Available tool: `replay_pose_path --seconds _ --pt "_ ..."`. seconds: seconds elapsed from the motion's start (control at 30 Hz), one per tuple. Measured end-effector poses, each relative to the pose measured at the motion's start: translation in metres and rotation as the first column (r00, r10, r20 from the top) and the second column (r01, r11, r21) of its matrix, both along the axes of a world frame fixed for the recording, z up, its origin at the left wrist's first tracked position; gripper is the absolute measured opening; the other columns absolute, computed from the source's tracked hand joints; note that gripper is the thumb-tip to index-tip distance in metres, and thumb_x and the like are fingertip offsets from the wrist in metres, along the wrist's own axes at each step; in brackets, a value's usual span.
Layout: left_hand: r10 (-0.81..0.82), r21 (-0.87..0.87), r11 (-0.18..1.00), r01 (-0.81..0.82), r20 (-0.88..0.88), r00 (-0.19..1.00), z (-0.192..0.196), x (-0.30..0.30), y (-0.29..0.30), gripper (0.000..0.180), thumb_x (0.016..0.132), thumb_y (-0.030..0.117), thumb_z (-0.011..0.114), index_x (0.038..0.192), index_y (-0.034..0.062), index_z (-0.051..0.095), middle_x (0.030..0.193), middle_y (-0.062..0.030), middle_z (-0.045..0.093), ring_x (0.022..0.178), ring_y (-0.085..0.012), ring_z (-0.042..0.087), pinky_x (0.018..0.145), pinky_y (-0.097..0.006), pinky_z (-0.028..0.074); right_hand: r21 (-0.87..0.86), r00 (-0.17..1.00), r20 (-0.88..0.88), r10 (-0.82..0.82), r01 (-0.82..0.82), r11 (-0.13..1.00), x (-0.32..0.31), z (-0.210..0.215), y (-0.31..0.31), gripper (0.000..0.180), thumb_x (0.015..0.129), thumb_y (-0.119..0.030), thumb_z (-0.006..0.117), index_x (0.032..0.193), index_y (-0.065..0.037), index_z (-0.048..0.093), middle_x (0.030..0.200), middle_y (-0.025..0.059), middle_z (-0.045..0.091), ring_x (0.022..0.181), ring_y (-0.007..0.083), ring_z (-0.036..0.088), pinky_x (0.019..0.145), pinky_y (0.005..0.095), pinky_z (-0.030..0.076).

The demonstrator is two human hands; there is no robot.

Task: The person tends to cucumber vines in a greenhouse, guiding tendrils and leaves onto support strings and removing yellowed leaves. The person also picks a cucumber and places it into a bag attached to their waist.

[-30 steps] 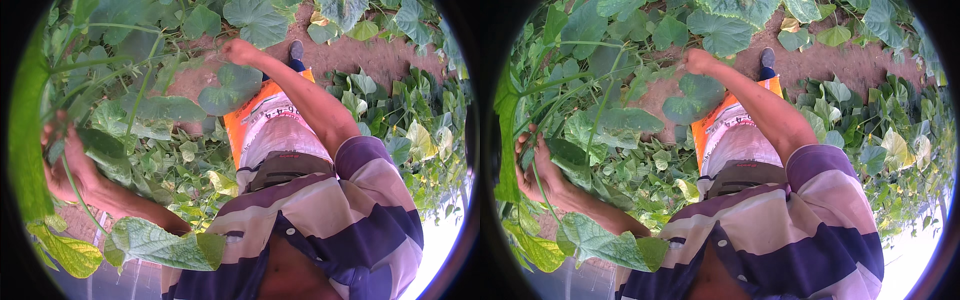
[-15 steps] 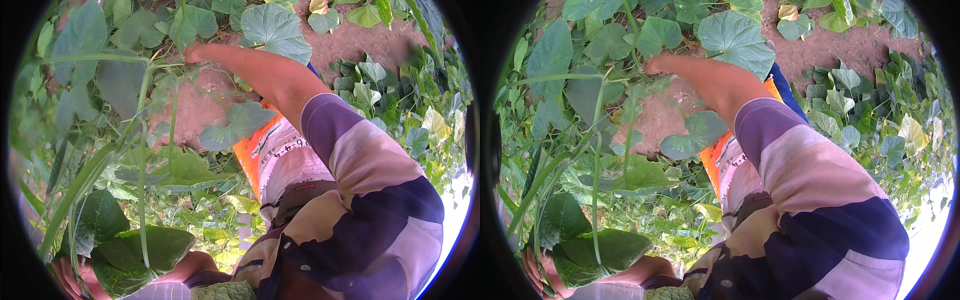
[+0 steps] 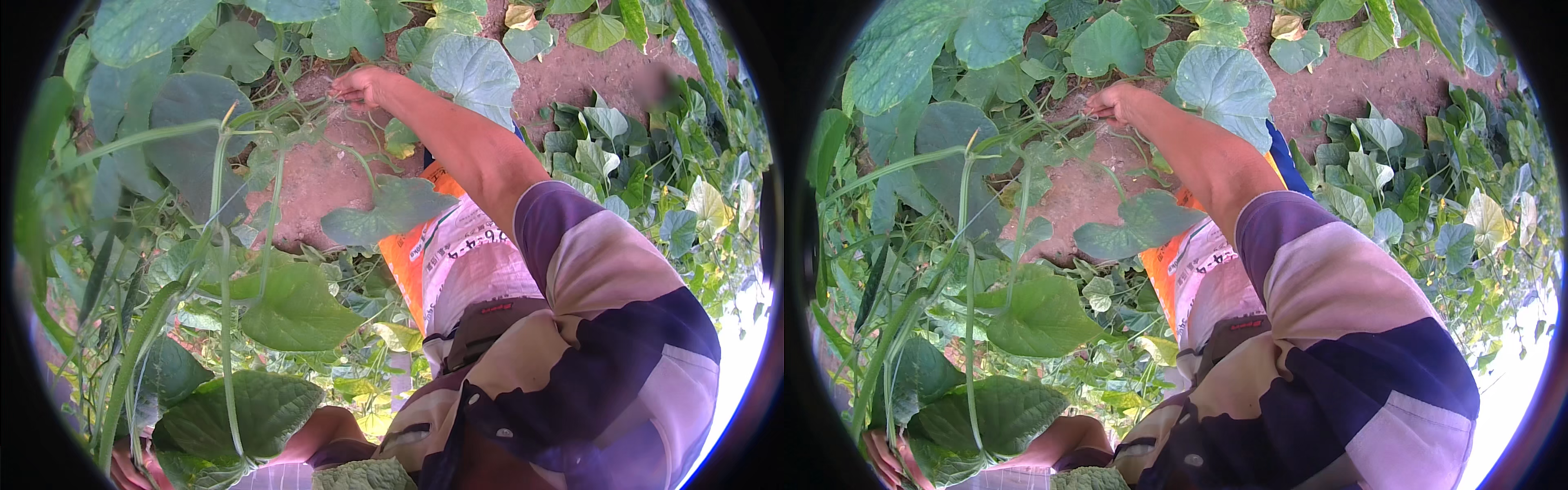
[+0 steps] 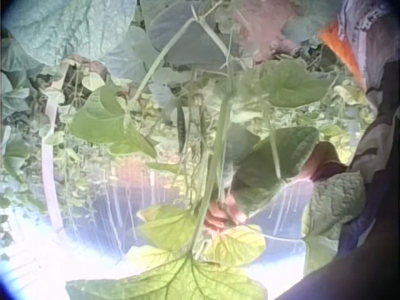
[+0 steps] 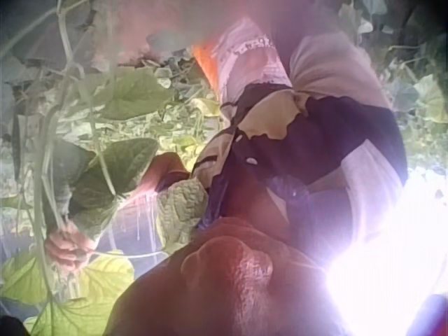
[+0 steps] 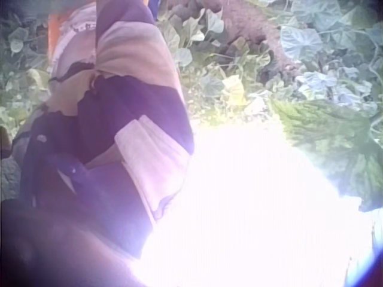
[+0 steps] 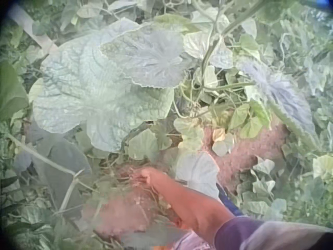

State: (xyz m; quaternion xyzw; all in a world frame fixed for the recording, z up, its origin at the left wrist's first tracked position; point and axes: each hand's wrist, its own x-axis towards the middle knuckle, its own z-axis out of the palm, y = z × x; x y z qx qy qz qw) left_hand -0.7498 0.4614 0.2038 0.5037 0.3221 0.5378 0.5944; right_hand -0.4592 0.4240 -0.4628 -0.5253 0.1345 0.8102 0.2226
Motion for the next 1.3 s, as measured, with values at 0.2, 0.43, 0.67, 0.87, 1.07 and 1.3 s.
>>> replay_pose_path --seconds 0.2,0.43,0.67,0.87,1.07,1.3 --pt "0.646 0.477 0.717 -0.508 -0.18 0.742 -0.026 -0.006 -0.005 0.027 0.095 0.043 0.063 0.089 0.017 0.062 0.068 0.005 0.056 0.047 -0.0064 0.045 0.056 -0.034 0.038 -0.192 0.789 0.212 -0.577 0.613 0.767 0.016 -0.036 -0.01 0.01 0.095 0.002 0.064 0.086 -0.002 0.068 0.073 0.0144 0.07 0.053 0.021 0.065 0.039 0.0286 0.04" --pt "0.071 0.307 0.944 -0.117 0.158 0.985 -0.016 -0.026 0.027 0.017 0.085 0.024 0.074 0.097 0.0111 0.07 0.089 -0.0008 0.068 0.065 -0.01 0.061 0.062 -0.026 0.051 -0.135 0.615 0.173 -0.769 0.789 0.6 0.035 -0.006 -0.018 0.012 0.102 0.001 0.052 0.094 0.002 0.061 0.075 0.014 0.065 0.056 0.0203 0.062 0.045 0.0307 0.047" --pt "-0.604 0.542 0.753 0.373 0.344 0.719 -0.037 -0.021 0.064 0.028 0.078 0.008 0.084 0.105 0.0066 0.077 0.108 -0.0042 0.077 0.082 -0.0114 0.074 0.071 -0.018 0.062 0.397 0.831 0.007 -0.556 0.508 0.764 0.02 0.133 -0.028 0.003 0.098 -0.002 0.06 0.097 -0.004 0.062 0.072 0.004 0.061 0.058 0.0136 0.057 0.047 0.0284 0.044" --pt "-0.584 0.883 0.405 0.237 0.051 0.81 0.0 -0.047 0.08 0.049 0.086 0.023 0.085 0.129 0.0099 0.067 0.12 0.001 0.074 0.097 -0.0043 0.071 0.075 -0.014 0.06 0.43 0.822 0.304 -0.481 0.332 0.84 0.049 0.063 -0.065 0.005 0.096 -0.007 0.063 0.1 -0.006 0.066 0.074 0.0034 0.063 0.056 0.0123 0.057 0.044 0.0302 0.042" --pt "-0.663 0.876 0.466 0.127 0.251 0.705 -0.034 -0.012 0.08 0.043 0.09 0.036 0.08 0.124 0.0145 0.066 0.114 0.0108 0.073 0.096 0.0028 0.069 0.069 -0.012 0.056 0.562 0.487 0.811 -0.324 -0.802 0.202 0.041 0.117 -0.081 0.045 0.086 -0.021 0.071 0.13 -0.011 0.063 0.114 0.0121 0.061 0.106 0.0317 0.059 0.089 0.0466 0.053" --pt "-0.008 0.188 0.974 -0.128 0.591 0.807 -0.045 0.07 0.016 0.034 0.079 0.043 0.081 0.098 0.0198 0.066 0.074 0.0125 0.065 0.058 0.0002 0.054 0.047 -0.014 0.034 0.713 0.686 0.7 -0.197 -0.686 0.145 -0.001 0.163 -0.06 0.045 0.087 -0.03 0.074 0.126 -0.01 0.065 0.114 0.0135 0.057 0.113 0.0349 0.056 0.092 0.0473 0.051"
